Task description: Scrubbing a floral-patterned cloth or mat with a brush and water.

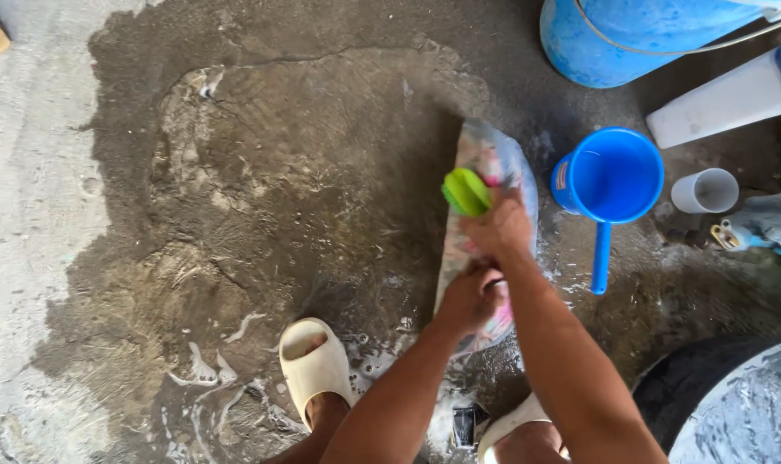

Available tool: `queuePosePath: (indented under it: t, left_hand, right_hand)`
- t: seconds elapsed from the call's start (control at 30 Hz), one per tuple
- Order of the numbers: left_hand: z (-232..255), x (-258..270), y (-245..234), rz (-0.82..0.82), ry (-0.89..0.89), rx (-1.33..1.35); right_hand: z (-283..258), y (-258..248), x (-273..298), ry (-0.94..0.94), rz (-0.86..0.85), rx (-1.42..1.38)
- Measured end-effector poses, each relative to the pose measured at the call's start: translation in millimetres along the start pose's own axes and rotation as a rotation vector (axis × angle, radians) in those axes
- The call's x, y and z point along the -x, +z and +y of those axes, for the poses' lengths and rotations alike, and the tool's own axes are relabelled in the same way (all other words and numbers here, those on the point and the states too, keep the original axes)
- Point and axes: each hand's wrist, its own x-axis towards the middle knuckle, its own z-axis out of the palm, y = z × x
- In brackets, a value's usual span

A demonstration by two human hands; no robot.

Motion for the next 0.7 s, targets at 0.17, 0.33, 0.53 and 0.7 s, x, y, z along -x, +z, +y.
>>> queuePosePath:
  t: [0.17,0.33,0.53,0.7]
  left_hand:
    - [6.7,15.2,-1.2,0.252,-0.236,-0.05]
    - [-27.7,7.4,21.6,0.162,-0.496,-0.111]
    - [-46.3,-11.8,33.0,0.254,-0.719,-0.007]
    - [-82.2,-23.6,-4.7,0.56,-0.27,-0.171]
  right_hand:
    - [58.4,-14.3,0.8,0.014,0.067,0.14]
    - [108.1,19.6,-10.7,0.079,-0.019,0.069]
    - [114.2,29.3,-15.0,0.036,0.084,-0.091]
    - [112.0,58.3,-23.1,0.012,0.17,-0.234]
